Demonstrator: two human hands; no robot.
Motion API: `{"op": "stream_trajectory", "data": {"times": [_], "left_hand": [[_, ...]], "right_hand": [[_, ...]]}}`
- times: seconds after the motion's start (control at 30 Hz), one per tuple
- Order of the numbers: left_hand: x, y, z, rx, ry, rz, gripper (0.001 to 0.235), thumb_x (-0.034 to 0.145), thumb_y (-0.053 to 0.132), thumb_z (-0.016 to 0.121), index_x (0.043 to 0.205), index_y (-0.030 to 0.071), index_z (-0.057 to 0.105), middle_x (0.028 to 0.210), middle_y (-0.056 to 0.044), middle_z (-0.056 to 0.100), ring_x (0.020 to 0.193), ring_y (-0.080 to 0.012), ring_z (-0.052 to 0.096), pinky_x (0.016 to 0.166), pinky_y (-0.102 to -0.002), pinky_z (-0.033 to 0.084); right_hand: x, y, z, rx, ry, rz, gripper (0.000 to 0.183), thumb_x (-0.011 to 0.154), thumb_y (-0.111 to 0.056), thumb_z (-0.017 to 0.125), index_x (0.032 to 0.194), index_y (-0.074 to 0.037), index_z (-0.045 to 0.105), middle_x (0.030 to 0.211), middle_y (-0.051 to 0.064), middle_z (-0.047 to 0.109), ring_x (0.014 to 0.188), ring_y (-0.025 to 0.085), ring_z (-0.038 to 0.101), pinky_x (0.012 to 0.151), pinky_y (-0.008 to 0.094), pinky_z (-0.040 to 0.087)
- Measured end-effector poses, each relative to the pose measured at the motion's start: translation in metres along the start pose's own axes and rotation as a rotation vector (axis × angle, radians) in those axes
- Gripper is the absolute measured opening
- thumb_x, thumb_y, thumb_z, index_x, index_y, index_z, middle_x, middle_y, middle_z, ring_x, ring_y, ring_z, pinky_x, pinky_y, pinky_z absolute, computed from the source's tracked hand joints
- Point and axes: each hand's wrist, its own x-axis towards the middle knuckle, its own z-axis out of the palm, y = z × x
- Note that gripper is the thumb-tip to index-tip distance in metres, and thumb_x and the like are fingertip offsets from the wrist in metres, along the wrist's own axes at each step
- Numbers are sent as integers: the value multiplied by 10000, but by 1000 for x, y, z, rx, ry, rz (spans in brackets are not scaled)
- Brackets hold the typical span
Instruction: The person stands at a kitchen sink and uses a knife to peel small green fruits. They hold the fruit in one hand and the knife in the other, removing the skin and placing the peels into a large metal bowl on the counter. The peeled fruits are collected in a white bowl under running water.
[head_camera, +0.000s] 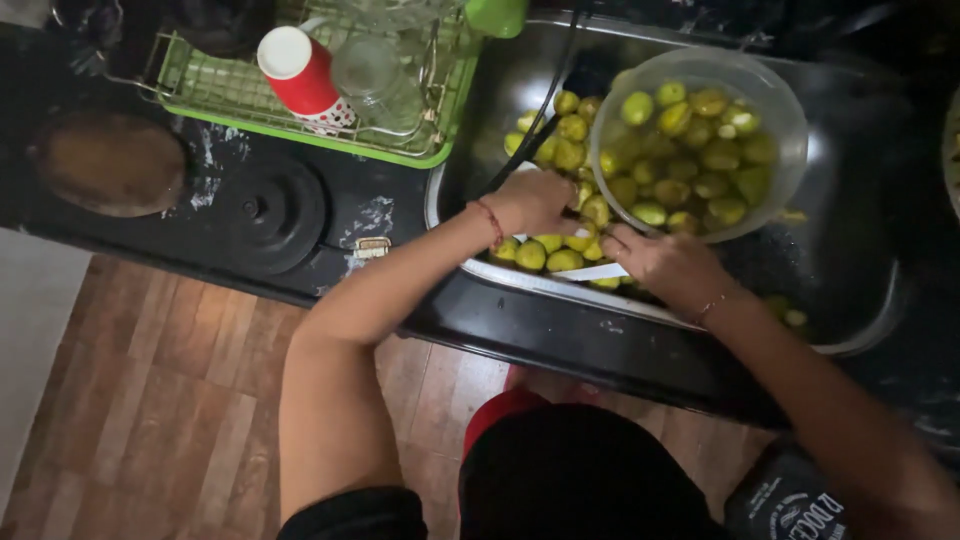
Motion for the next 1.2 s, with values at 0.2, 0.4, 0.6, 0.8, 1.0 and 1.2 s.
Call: {"op": "stream_trajectory", "data": {"times": [0.2,0.4,0.6,0.8,1.0,1.2], "left_hand": [[-2,10,21,-105,-4,9,561,726,528,746,1111,120,743,1013,-181,750,982,-462,711,803,-575,569],[-26,31,-32,-311,-9,-23,501,733,455,740,1041,60,744,993,-229,744,1004,-504,689,865,-599,552],[-4,45,-53,-523,430,8,175,964,264,622,1012,104,673,765,-5,662,686,-150,672,620,-309,569],[-15,42,9,-64,-87,-88,340,870,455,639,946,154,779,953,-190,754,964,-462,723,810,-560,591],[-9,37,32,70,-229,-30,383,793,483,682,1069,243,798,1009,-92,768,985,-384,737,793,-548,598],[-19,38,-22,-162,-124,-41,513,668,554,750,1054,218,795,1010,-141,769,1010,-434,722,902,-570,556]], "right_hand": [[3,2,-25,13,-92,-41,247,972,-220,555,1195,-311,607,1137,-105,572,664,167,744,626,303,628],[-10,30,-46,291,-184,185,494,774,-420,750,1188,-164,672,1350,8,617,1090,311,725,801,450,638],[-35,62,-44,-3,196,267,489,908,-365,829,1370,-238,731,1465,16,658,1189,109,714,707,253,613],[-39,24,-2,694,-271,142,610,740,-107,761,1293,-335,641,1367,-103,645,1229,255,655,993,429,563],[-27,11,10,186,-157,37,415,916,-242,584,1278,-445,584,1329,-259,575,996,52,727,910,258,570],[-24,11,2,231,-197,49,189,933,-313,571,1119,-301,602,1196,-159,547,727,225,756,718,386,617]]}}
